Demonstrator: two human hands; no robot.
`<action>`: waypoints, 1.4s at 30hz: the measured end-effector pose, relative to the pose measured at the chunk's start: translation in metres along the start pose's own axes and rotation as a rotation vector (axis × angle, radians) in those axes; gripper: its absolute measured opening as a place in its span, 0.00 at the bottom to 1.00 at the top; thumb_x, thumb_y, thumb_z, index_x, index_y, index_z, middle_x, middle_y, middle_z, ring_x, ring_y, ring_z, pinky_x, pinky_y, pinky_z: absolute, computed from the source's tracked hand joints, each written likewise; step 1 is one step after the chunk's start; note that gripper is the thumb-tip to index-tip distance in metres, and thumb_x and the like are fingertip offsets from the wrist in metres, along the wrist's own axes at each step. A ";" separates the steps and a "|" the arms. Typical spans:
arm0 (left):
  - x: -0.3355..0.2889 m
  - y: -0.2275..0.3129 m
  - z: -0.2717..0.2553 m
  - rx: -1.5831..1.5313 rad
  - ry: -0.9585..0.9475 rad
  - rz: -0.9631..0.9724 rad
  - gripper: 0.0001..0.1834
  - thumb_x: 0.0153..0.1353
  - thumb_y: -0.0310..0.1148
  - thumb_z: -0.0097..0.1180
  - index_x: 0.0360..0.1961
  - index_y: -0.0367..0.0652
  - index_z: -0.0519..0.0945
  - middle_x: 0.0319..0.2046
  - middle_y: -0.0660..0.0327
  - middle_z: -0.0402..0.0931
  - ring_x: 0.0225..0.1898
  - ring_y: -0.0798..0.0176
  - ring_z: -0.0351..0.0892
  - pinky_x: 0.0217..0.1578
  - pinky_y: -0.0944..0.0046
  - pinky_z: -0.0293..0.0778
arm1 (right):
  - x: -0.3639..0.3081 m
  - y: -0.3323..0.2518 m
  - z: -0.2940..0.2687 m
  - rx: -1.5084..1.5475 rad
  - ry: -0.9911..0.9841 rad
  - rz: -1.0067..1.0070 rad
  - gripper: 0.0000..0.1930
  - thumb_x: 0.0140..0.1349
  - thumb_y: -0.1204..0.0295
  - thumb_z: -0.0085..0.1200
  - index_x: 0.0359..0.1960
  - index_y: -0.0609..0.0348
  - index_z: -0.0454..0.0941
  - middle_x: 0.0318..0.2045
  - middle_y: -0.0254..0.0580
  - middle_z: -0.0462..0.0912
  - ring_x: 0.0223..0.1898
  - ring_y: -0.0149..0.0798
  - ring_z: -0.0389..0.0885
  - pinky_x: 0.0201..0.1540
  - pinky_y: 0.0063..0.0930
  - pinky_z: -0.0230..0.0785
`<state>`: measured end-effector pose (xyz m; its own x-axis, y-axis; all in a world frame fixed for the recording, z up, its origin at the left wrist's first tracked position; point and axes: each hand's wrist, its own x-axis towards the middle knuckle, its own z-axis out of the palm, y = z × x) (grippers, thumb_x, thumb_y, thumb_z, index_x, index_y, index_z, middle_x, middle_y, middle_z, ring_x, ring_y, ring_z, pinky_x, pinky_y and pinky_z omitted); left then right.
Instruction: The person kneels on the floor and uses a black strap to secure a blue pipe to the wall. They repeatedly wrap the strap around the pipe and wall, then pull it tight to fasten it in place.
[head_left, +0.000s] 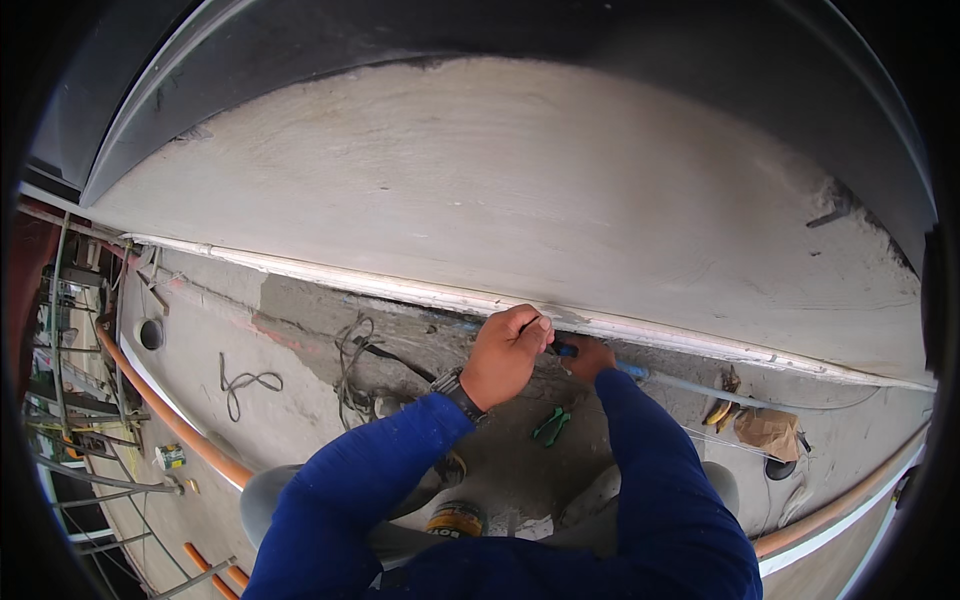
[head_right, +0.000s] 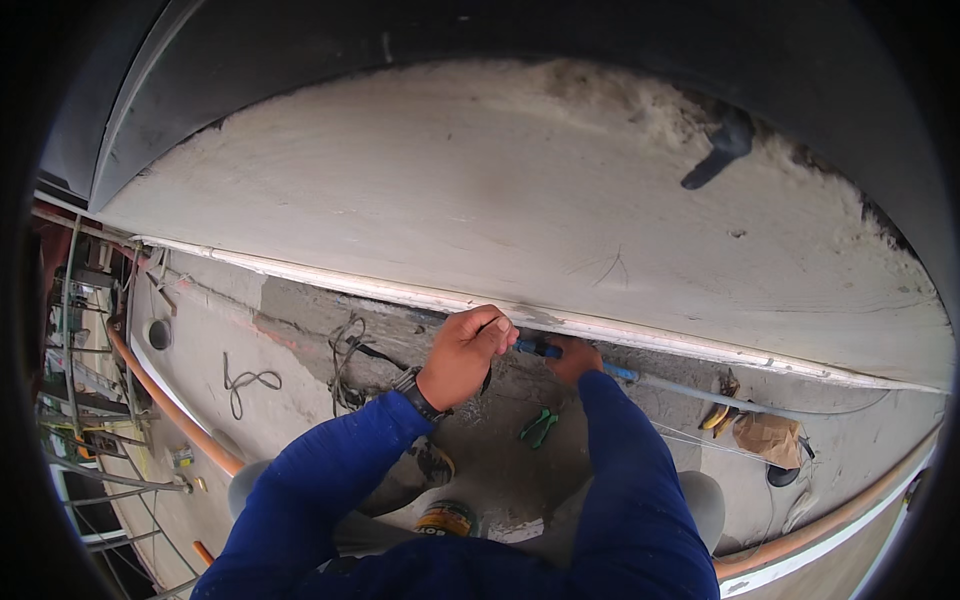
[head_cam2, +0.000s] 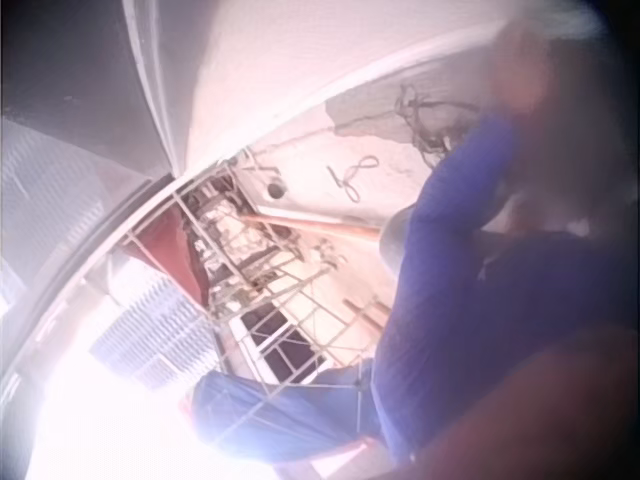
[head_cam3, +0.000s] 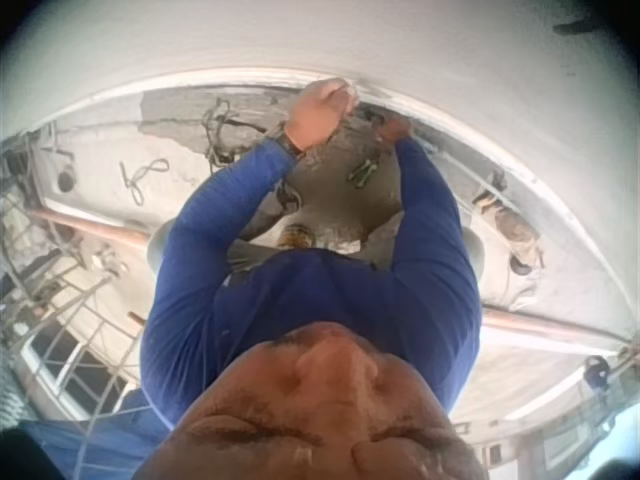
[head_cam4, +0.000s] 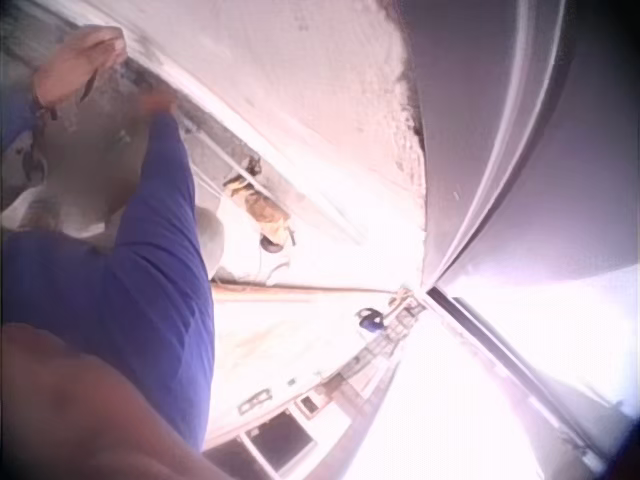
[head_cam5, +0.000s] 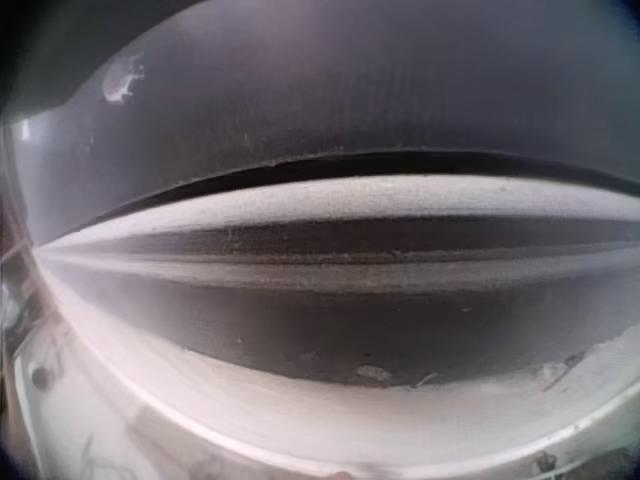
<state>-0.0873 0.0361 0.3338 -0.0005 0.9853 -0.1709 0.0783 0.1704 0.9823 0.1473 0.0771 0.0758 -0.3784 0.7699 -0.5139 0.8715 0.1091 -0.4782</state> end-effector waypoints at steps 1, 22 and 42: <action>0.002 -0.004 -0.001 0.002 0.007 0.004 0.15 0.77 0.32 0.52 0.34 0.33 0.80 0.27 0.61 0.79 0.30 0.68 0.75 0.34 0.64 0.74 | 0.000 -0.003 -0.001 -0.010 -0.002 -0.017 0.32 0.58 0.41 0.65 0.62 0.38 0.85 0.56 0.48 0.87 0.61 0.53 0.83 0.66 0.49 0.73; -0.001 -0.130 0.023 -0.043 0.069 -0.191 0.09 0.72 0.29 0.57 0.45 0.34 0.83 0.36 0.57 0.83 0.38 0.60 0.84 0.43 0.59 0.78 | -0.012 -0.042 -0.016 -0.022 0.069 0.154 0.32 0.59 0.36 0.62 0.54 0.47 0.90 0.48 0.54 0.91 0.54 0.54 0.88 0.61 0.49 0.77; -0.006 -0.241 0.048 0.560 -0.151 0.047 0.35 0.59 0.22 0.55 0.71 0.40 0.70 0.69 0.47 0.71 0.68 0.43 0.75 0.64 0.49 0.77 | -0.005 -0.039 -0.008 -0.060 0.088 0.142 0.32 0.60 0.37 0.61 0.54 0.47 0.90 0.50 0.51 0.90 0.56 0.53 0.87 0.63 0.48 0.75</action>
<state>-0.0585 -0.0112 0.0939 0.1548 0.9719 -0.1774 0.5901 0.0531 0.8056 0.1174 0.0736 0.1027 -0.2239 0.8318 -0.5079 0.9322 0.0307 -0.3607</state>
